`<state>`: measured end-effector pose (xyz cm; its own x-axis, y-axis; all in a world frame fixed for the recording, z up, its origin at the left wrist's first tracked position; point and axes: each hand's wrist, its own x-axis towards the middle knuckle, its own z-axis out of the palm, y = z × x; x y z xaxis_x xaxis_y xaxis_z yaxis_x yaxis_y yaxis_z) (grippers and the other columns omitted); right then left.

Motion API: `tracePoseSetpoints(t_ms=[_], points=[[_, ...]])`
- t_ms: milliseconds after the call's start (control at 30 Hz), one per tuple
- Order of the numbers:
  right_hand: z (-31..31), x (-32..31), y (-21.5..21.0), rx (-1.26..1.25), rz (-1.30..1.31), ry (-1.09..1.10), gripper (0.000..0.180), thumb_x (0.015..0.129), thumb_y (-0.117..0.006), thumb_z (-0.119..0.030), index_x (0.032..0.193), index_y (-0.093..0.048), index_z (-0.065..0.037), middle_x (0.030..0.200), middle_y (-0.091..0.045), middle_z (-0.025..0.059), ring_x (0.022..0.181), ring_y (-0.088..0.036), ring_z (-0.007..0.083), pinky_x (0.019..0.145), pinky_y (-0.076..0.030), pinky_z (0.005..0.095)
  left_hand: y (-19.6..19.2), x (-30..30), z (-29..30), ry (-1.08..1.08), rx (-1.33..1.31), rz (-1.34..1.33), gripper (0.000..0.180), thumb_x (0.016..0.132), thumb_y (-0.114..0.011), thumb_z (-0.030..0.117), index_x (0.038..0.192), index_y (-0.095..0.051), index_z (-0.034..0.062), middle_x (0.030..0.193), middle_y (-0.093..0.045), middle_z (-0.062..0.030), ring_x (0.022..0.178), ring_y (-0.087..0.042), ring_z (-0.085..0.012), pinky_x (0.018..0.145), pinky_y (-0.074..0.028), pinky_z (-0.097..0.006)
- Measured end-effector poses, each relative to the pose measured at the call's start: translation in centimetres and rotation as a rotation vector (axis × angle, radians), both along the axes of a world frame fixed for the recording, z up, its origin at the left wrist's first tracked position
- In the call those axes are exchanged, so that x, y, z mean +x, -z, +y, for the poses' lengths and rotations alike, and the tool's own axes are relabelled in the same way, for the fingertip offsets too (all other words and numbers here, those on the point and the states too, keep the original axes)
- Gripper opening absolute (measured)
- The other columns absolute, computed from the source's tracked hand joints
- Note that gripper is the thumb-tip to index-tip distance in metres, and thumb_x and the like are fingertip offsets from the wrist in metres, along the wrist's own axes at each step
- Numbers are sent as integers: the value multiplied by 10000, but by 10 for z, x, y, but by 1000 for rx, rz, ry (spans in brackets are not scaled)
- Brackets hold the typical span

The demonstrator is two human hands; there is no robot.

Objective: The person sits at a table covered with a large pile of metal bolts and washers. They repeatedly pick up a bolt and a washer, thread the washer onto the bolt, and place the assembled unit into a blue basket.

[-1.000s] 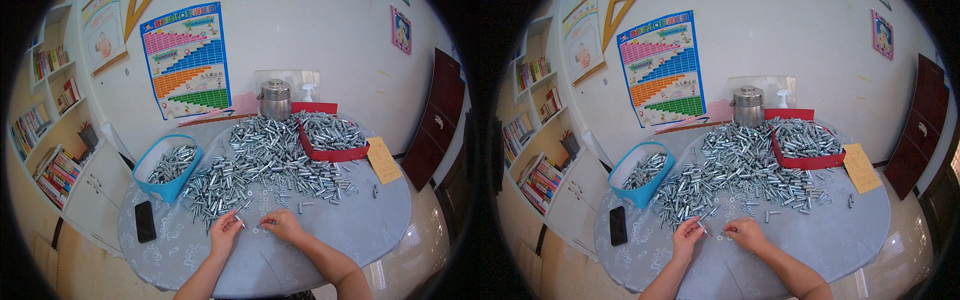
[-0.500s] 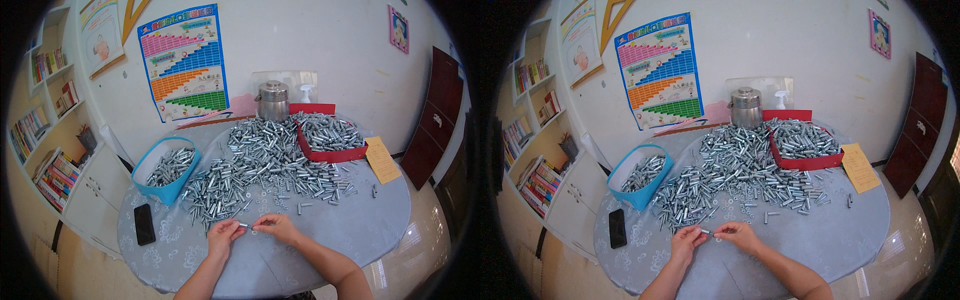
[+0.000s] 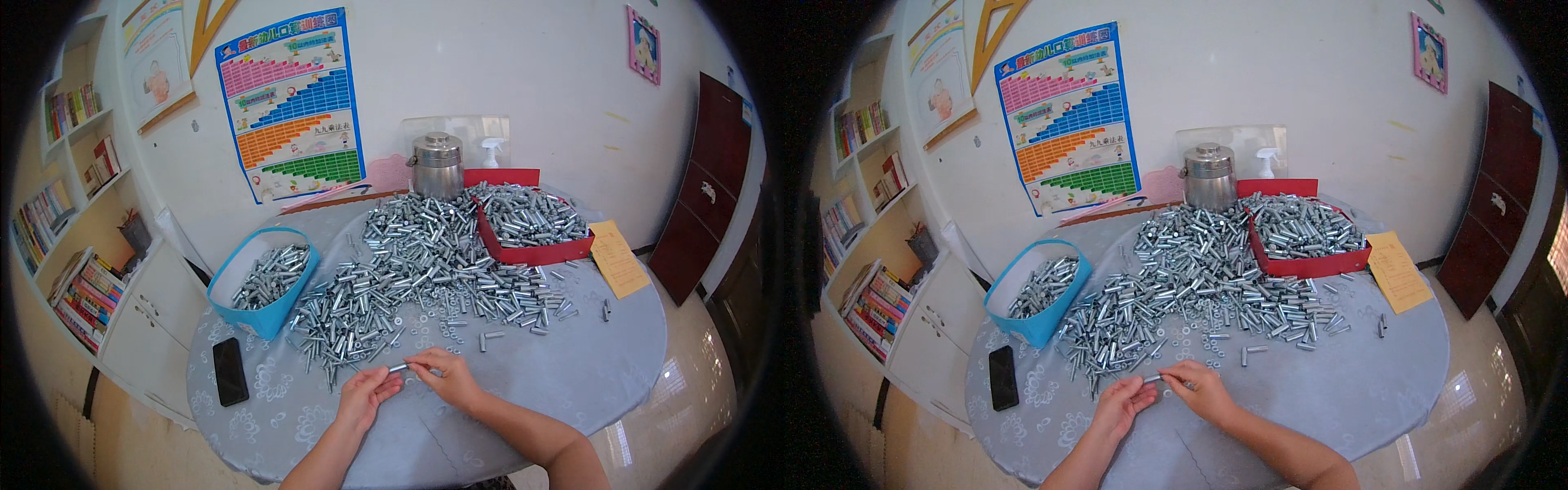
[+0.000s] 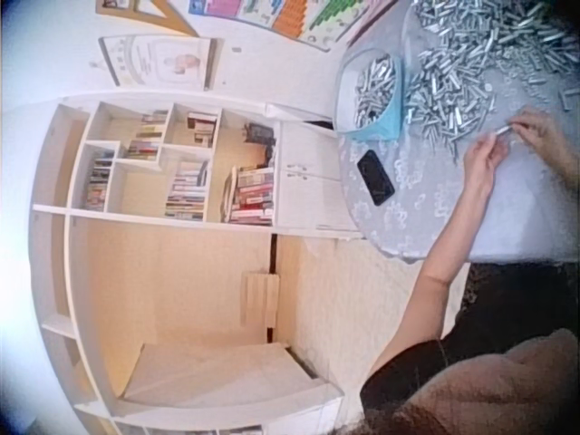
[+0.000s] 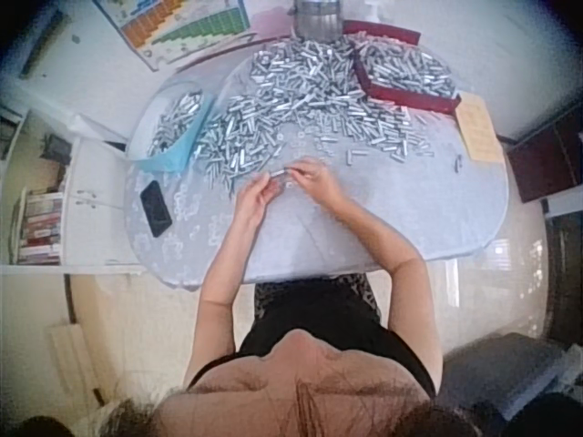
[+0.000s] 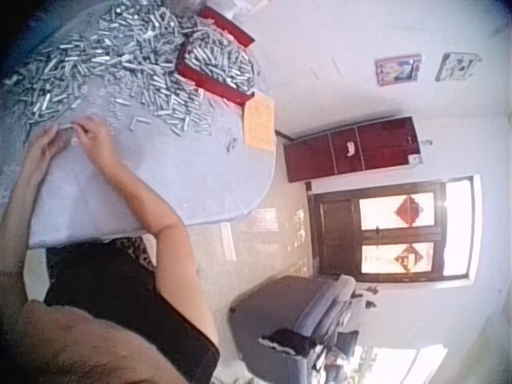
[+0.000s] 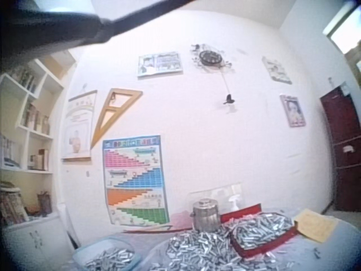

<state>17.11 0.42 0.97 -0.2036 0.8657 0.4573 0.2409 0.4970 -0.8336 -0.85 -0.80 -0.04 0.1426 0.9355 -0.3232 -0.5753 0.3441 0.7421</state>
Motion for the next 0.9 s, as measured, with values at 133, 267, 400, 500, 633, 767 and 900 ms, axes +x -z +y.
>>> tracePoseSetpoints(t_ms=[133,267,400,500,633,767,900], points=[[2,1,0,-6,17,-25,226,766,-598,-32,990,-614,-63,874,-587,76,715,-546,129,636,-442,237,3,-1,-1,97,11,44,161,805,-568,80,925,-548,-25,890,-603,-173,781,-610,-221,688,-518,-301],[2,0,-8,-127,-12,-36,217,780,-593,-67,997,-604,-64,894,-591,67,760,-552,134,675,-442,251,5,-3,1,-21,46,53,148,803,-569,78,914,-546,-17,874,-606,-156,733,-606,-199,665,-517,-286],[18,10,-4,-19,-162,61,198,759,-596,-92,952,-605,-50,914,-590,115,816,-565,232,713,-450,320,0,-10,6,-199,109,9,143,797,-574,56,902,-550,-39,849,-610,-162,682,-606,-191,645,-528,-283],[36,9,-2,177,-393,68,177,753,-591,-125,915,-614,-58,878,-589,119,829,-547,269,731,-434,357,-3,-18,9,-296,116,-29,128,795,-579,58,883,-551,-30,837,-609,-155,672,-600,-175,626,-526,-275],[61,-14,2,293,-505,69,161,750,-588,-197,829,-631,-63,789,-579,114,790,-535,281,706,-423,381,-3,-25,13,-316,113,-56,117,798,-578,64,876,-549,-18,831,-609,-148,676,-595,-162,612,-524,-275],[76,-38,8,189,-588,196,203,714,-620,-271,736,-647,-71,727,-577,114,747,-541,276,667,-422,385,-1,-29,15,-302,105,-68,128,797,-583,72,889,-545,-10,831,-610,-136,675,-593,-159,607,-523,-276],[81,-51,12,98,-660,262,220,665,-649,-314,692,-652,-95,722,-591,110,734,-562,269,657,-421,399,2,-30,15,-290,110,-73,136,793,-589,76,893,-545,-5,832,-612,-129,667,-591,-155,603,-521,-275]])
